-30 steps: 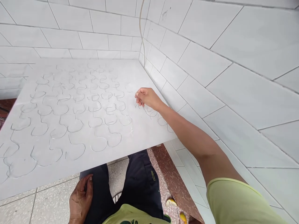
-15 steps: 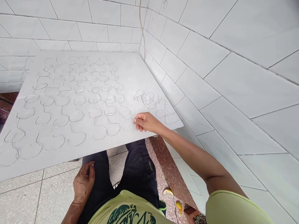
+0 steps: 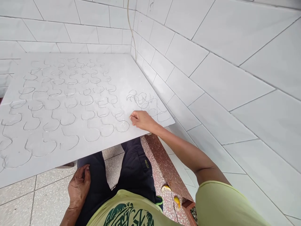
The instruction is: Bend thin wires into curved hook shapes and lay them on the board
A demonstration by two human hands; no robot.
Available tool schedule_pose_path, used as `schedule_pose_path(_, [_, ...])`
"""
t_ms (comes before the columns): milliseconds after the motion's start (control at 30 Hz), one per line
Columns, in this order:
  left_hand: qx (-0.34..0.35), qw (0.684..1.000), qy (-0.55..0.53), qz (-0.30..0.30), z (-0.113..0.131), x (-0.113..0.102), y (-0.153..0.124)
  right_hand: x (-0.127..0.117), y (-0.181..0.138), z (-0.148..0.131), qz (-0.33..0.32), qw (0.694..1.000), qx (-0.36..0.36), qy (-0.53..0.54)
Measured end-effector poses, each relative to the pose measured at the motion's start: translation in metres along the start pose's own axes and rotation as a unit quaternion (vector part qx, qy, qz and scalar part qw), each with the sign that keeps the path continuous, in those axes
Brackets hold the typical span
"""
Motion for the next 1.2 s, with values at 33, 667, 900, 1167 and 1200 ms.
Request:
schedule_pose_path(33, [-0.006, 1.0, -0.001, -0.001, -0.001, 0.0, 0.0, -0.012, -0.004, 0.002, 0.027, 0.999, -0.003, -0.018])
schedule_pose_path(667, [-0.096, 0.993, 0.019, -0.068, -0.008, 0.005, 0.01, -0.076, -0.067, 0.098, 0.06, 0.945, 0.184, -0.263])
schedule_pose_path(900, [-0.092, 0.993, 0.025, -0.064, -0.008, 0.002, 0.009, -0.07, -0.066, 0.105, 0.08, 0.934, 0.212, -0.275])
schedule_pose_path(1167, [-0.077, 0.995, 0.032, -0.061, -0.01, 0.004, 0.011, -0.078, -0.073, 0.099, 0.139, 0.931, 0.215, -0.259])
schedule_pose_path(1200, [-0.074, 0.995, 0.032, -0.061, -0.01, 0.004, 0.011, -0.081, -0.076, 0.095, 0.157, 0.932, 0.208, -0.253])
Point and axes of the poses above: each hand's wrist, its own y-axis towards the middle knuckle, its own x-axis out of the palm, z = x × y, the point moved 9 cm from there along y, towards the middle knuckle, and after that the axes turned 10 degrees about -z, right-handed, at the moved point
